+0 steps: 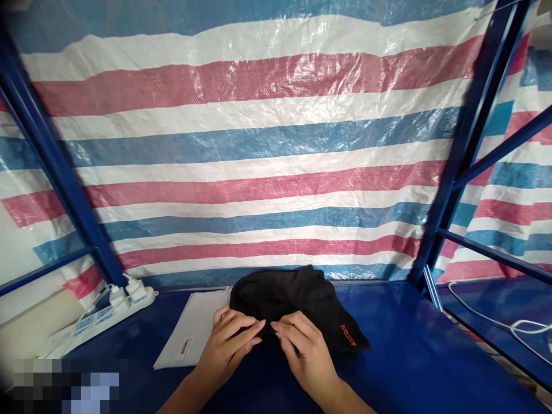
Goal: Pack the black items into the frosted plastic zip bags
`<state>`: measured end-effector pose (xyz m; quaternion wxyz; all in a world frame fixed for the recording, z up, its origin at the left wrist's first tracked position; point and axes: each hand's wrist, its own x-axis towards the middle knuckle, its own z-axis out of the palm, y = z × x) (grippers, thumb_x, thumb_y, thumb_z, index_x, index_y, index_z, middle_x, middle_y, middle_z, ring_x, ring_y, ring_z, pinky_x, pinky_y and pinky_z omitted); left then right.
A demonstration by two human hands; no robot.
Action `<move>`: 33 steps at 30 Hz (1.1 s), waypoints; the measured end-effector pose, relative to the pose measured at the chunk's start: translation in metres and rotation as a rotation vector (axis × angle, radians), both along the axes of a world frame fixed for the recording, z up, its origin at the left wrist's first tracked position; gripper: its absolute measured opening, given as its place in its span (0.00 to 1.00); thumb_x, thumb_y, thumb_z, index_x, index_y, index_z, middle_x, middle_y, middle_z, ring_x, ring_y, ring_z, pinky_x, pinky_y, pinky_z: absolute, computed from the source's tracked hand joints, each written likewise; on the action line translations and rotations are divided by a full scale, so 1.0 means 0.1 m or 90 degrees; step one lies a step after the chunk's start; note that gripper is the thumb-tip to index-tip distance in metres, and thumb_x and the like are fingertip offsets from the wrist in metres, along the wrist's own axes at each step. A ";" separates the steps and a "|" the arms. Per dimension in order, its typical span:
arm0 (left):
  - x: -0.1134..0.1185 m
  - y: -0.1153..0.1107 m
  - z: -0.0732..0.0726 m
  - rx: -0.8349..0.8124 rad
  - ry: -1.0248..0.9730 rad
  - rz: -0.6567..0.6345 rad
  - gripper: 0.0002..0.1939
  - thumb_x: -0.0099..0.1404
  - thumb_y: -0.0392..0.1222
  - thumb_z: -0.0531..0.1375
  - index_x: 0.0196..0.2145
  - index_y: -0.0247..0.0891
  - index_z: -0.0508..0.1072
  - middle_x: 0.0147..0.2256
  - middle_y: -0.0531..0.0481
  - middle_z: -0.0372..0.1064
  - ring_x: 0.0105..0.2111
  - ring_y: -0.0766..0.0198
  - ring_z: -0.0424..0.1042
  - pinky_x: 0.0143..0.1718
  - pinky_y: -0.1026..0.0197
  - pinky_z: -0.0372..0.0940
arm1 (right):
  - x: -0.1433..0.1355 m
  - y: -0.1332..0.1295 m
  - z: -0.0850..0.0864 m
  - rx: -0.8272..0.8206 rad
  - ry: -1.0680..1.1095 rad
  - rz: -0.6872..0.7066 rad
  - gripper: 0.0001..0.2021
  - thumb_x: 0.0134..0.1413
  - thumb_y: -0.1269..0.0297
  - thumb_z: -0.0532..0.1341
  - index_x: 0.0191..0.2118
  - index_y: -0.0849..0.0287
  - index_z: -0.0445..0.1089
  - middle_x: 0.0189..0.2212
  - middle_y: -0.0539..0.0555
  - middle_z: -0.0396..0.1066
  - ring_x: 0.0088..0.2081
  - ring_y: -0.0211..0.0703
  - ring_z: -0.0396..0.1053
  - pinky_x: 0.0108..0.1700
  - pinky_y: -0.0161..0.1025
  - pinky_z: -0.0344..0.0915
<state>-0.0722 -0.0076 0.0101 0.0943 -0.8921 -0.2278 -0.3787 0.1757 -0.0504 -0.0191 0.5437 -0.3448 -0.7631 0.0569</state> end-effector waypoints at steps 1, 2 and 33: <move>0.03 -0.03 0.01 0.008 -0.008 0.001 0.18 0.81 0.42 0.59 0.64 0.51 0.74 0.50 0.49 0.82 0.45 0.56 0.76 0.54 0.47 0.62 | -0.01 -0.03 0.02 0.011 -0.004 0.003 0.18 0.73 0.71 0.58 0.60 0.44 0.75 0.43 0.57 0.78 0.43 0.52 0.77 0.43 0.49 0.77; 0.06 -0.06 0.02 0.016 -0.016 0.002 0.17 0.81 0.42 0.60 0.64 0.51 0.74 0.51 0.49 0.82 0.47 0.56 0.76 0.55 0.46 0.61 | -0.02 -0.04 0.03 0.024 -0.009 0.005 0.17 0.73 0.72 0.59 0.59 0.45 0.75 0.42 0.57 0.78 0.42 0.52 0.77 0.42 0.49 0.77; -0.02 -0.20 0.33 -0.015 0.024 -0.004 0.16 0.76 0.28 0.55 0.51 0.42 0.77 0.45 0.50 0.84 0.42 0.60 0.81 0.55 0.52 0.72 | 0.82 -0.28 0.34 -0.158 -0.376 -0.113 0.18 0.64 0.77 0.65 0.54 0.51 0.76 0.48 0.55 0.78 0.49 0.54 0.76 0.51 0.49 0.73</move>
